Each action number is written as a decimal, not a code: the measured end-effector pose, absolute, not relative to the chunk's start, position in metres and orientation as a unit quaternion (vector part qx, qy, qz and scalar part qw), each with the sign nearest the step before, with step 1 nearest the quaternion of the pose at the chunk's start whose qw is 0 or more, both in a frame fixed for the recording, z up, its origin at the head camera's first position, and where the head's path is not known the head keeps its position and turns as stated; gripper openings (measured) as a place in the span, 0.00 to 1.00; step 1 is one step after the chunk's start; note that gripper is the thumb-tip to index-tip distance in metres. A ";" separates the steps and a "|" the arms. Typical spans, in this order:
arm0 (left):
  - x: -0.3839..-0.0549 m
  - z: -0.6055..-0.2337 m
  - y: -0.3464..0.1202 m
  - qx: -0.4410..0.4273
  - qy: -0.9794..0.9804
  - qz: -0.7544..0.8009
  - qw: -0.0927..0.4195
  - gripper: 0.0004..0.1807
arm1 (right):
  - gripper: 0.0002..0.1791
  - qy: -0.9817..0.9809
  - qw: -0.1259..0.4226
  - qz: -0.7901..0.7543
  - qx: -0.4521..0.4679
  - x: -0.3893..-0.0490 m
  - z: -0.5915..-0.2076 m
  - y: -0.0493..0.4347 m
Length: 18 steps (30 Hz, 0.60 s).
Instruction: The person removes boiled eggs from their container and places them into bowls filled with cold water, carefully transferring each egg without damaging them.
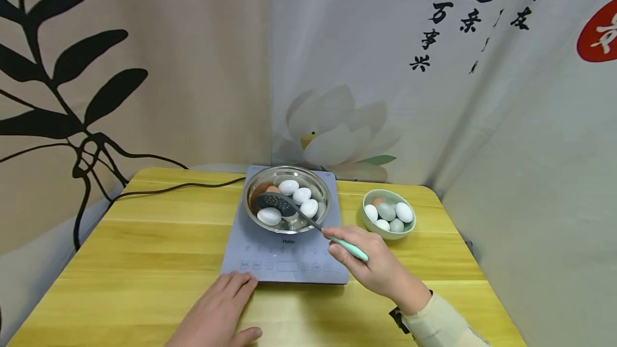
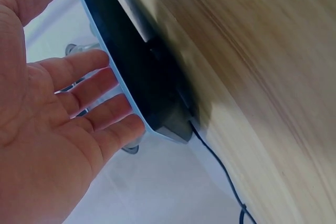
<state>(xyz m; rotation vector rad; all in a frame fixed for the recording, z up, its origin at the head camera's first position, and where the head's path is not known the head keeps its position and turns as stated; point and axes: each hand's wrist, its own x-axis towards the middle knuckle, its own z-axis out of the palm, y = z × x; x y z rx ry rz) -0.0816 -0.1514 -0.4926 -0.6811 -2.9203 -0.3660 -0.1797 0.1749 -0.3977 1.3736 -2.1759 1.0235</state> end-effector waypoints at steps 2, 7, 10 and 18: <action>-0.083 -0.491 -0.152 -0.224 -0.965 -0.126 0.046 0.49 | 0.17 -0.772 0.181 0.370 0.485 -0.178 -0.398 0.174; -0.084 -0.488 -0.152 -0.218 -0.966 -0.136 0.012 0.50 | 0.18 -0.769 0.174 0.382 0.482 -0.173 -0.400 0.176; -0.085 -0.487 -0.152 -0.218 -0.966 -0.136 0.007 0.50 | 0.18 -0.763 0.179 0.388 0.485 -0.170 -0.400 0.178; -0.086 -0.489 -0.152 -0.222 -0.965 -0.137 0.002 0.51 | 0.21 -0.748 0.161 0.437 0.473 -0.168 -0.406 0.185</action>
